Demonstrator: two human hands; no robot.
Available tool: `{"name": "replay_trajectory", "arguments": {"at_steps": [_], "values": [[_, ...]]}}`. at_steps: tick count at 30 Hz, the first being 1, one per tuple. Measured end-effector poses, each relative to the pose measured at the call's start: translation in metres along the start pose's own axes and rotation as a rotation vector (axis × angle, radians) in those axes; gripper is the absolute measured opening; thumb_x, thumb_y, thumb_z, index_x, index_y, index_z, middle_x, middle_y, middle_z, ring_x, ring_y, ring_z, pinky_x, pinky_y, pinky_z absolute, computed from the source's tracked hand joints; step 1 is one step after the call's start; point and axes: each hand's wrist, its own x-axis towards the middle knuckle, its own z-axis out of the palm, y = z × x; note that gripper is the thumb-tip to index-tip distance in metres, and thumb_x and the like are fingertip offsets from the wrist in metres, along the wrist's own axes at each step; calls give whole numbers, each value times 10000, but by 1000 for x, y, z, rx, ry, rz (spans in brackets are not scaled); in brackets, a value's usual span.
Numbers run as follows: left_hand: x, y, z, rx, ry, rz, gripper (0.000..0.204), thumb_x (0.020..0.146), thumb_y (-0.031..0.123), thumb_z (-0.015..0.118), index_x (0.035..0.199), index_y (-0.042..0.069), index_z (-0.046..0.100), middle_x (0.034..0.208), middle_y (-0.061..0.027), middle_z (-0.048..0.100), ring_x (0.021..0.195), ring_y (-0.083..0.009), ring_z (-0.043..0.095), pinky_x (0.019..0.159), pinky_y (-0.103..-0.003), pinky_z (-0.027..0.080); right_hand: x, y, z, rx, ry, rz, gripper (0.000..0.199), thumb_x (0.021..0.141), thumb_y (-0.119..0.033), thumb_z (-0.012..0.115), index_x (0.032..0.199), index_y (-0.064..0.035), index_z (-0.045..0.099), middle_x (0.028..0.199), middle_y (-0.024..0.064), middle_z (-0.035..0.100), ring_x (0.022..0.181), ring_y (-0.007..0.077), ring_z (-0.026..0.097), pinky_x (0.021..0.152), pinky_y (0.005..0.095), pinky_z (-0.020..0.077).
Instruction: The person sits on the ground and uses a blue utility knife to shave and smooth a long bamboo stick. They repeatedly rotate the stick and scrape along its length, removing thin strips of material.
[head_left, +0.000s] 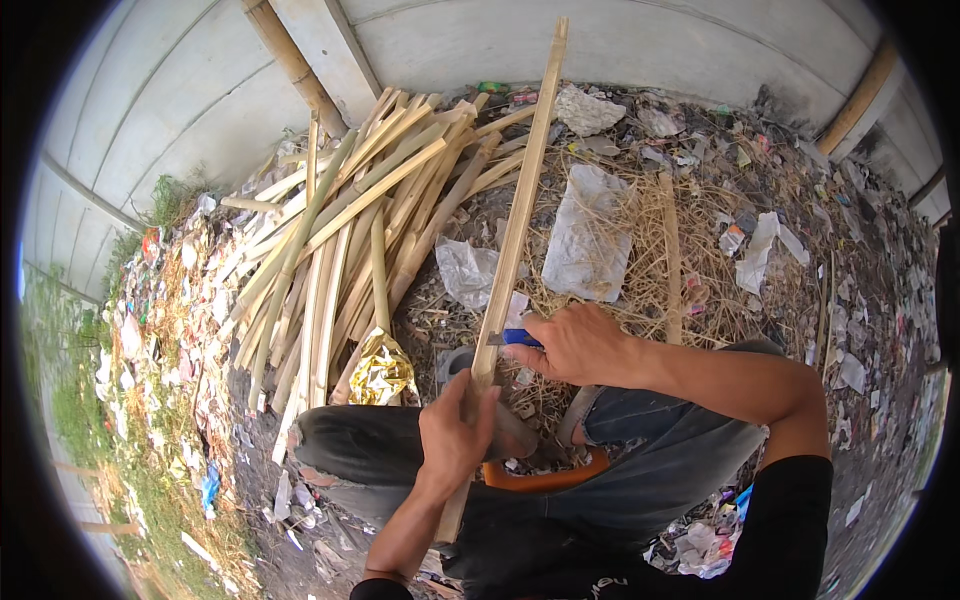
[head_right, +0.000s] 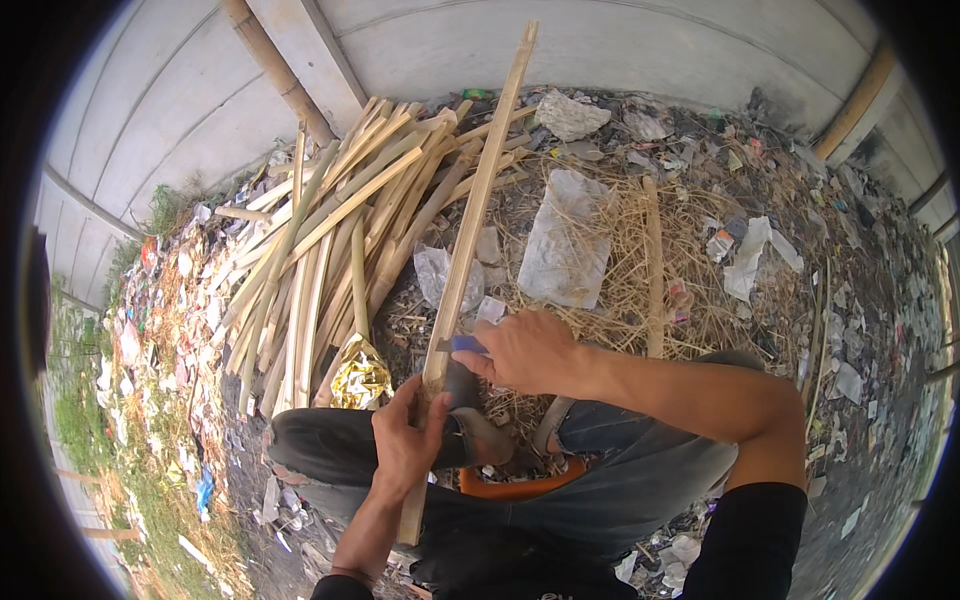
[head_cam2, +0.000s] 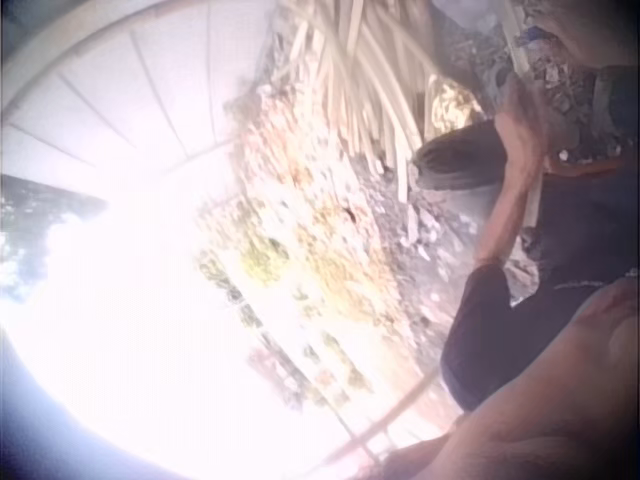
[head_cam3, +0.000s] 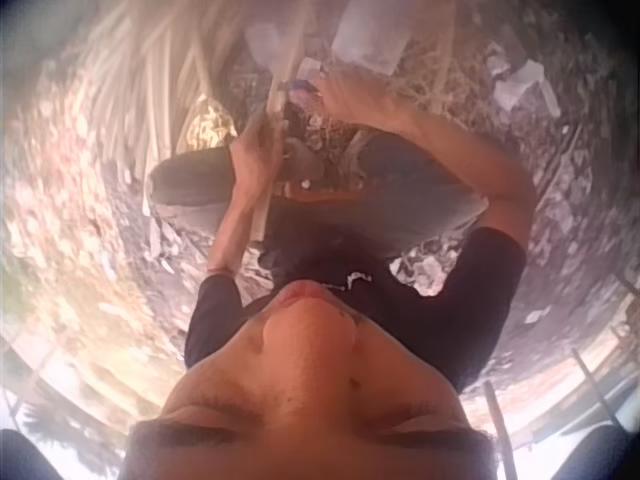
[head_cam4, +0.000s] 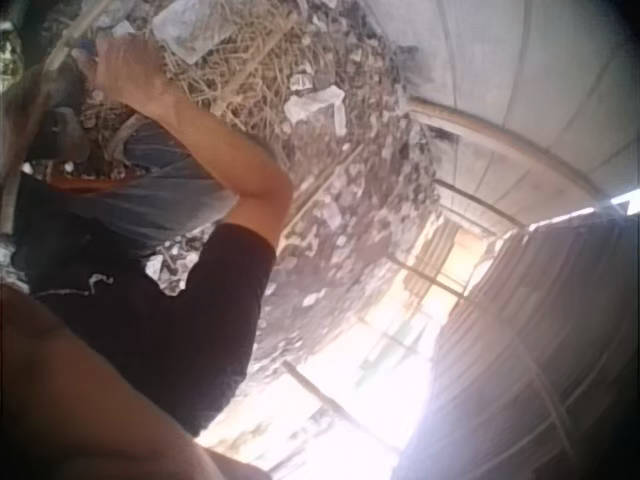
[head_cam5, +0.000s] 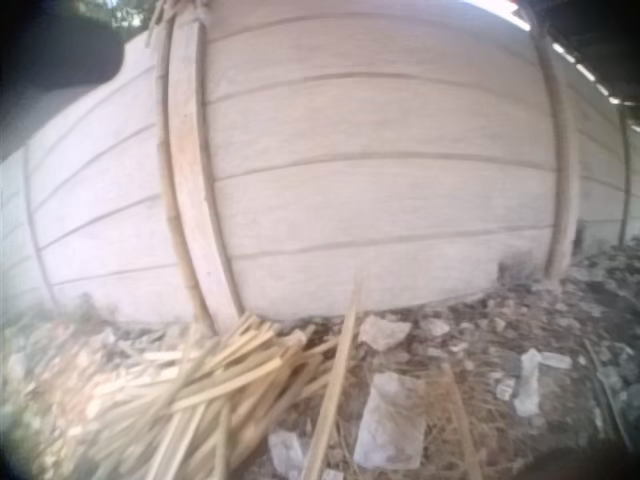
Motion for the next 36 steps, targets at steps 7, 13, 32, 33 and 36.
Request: {"name": "replay_trajectory", "arguments": {"at_steps": [7, 13, 32, 33, 36], "values": [[-4, 0, -11, 0, -47, -19, 381, 925, 151, 781, 1177, -109, 665, 776, -183, 721, 653, -166, 695, 597, -308, 529, 17, 30, -13, 5, 82, 142, 556, 1046, -491, 525, 846, 4, 678, 656, 229, 667, 637, 430, 688, 610, 525, 537], [-54, -9, -26, -56, -199, -54, 327, 901, 137, 788, 1130, -72, 685, 695, -127, 690, 559, -119, 630, 525, -283, 483, 34, 159, -67, 5, 334, 437, 613, 1080, -477, 473, 796, 32, 661, 656, 218, 638, 669, 402, 674, 669, 527, 503], [-140, -60, -40, -80, -151, 51, 351, 807, 163, 858, 1063, -8, 690, 720, -112, 720, 566, -170, 697, 539, -285, 538, -4, 195, -122, 1198, 693, 436, 544, 989, -544, 631, 1097, -14, 699, 587, -67, 430, 428, 27, 349, 421, 239, 287], [-136, -60, -37, -84, -144, 75, 354, 818, 163, 849, 1075, -12, 682, 713, -100, 716, 567, -142, 686, 536, -271, 524, 0, 177, -122, 1191, 633, 409, 504, 990, -504, 649, 1084, -11, 698, 582, -70, 433, 424, 31, 353, 418, 240, 289], [-128, -59, -35, -87, -176, 50, 381, 839, 162, 832, 1129, -14, 658, 704, -85, 709, 575, -115, 675, 543, -258, 513, 9, 144, -112, 1215, 510, 348, 397, 994, -399, 689, 1049, -6, 701, 568, -77, 437, 416, 41, 364, 411, 243, 291]]}}
